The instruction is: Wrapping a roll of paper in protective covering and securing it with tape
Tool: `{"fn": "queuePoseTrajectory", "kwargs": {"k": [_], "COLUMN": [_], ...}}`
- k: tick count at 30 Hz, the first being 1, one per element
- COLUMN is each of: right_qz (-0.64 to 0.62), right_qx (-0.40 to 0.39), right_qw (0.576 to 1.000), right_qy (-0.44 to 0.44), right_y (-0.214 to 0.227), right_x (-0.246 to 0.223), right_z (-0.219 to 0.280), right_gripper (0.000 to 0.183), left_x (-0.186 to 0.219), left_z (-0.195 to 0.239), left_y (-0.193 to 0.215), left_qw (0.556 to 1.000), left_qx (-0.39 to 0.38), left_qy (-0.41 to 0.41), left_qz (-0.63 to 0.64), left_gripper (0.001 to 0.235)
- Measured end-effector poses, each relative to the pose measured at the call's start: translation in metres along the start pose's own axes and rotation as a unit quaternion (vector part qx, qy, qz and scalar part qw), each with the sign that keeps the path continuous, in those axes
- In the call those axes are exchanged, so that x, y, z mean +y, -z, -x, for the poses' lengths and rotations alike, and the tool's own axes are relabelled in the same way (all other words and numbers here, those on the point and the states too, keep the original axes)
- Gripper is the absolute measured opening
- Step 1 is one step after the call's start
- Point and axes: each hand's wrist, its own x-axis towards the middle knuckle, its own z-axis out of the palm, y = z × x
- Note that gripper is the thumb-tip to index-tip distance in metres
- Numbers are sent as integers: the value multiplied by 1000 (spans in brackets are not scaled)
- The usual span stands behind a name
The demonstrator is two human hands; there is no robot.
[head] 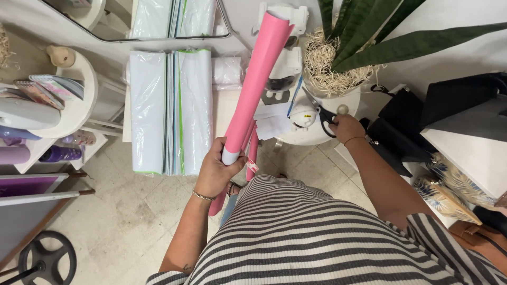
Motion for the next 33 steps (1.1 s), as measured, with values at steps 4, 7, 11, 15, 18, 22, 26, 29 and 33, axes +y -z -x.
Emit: {"fn": "queuePoseTrajectory", "kwargs": {"k": [4,7,11,15,18,22,26,29,33], "right_qz": [13,33,9,61,23,32,184,249,286], "right_qx": [-13,-18,-59,-143,-126,-160,-178,-148,-151], "right_qw": [1000,999,996,959,966,973,967,955,942], "right_qy": [11,-8,-65,-236,-224,-166,6,60,85], "right_y": [6,38,109,194,225,250,248,240,236], "right_x": [-3,-23,-52,-89,-85,-136,-177,-186,-197], "right_z": [4,29,101,183,221,238,232,223,217], "right_gripper": [49,51,57,48,43,36,39,41,43], "left_x": [0,-8,-4,11,11,13,10,14,14], "left_z": [0,-2,-1,1,-3,-8,-13,-13,-13], "left_y": [-4,-1,2,2,0,-7,-14,-15,-13], "left_qw": [1000,1000,1000,1000,999,995,989,986,983], "left_qx": [6,4,-1,-20,-46,-31,-62,-73,-78], "left_qy": [-6,-9,-9,-20,-8,-4,-57,-62,-125], "left_qz": [5,-18,15,-2,27,-92,-119,-135,-114], "left_gripper": [45,50,47,42,43,41,46,51,55]}}
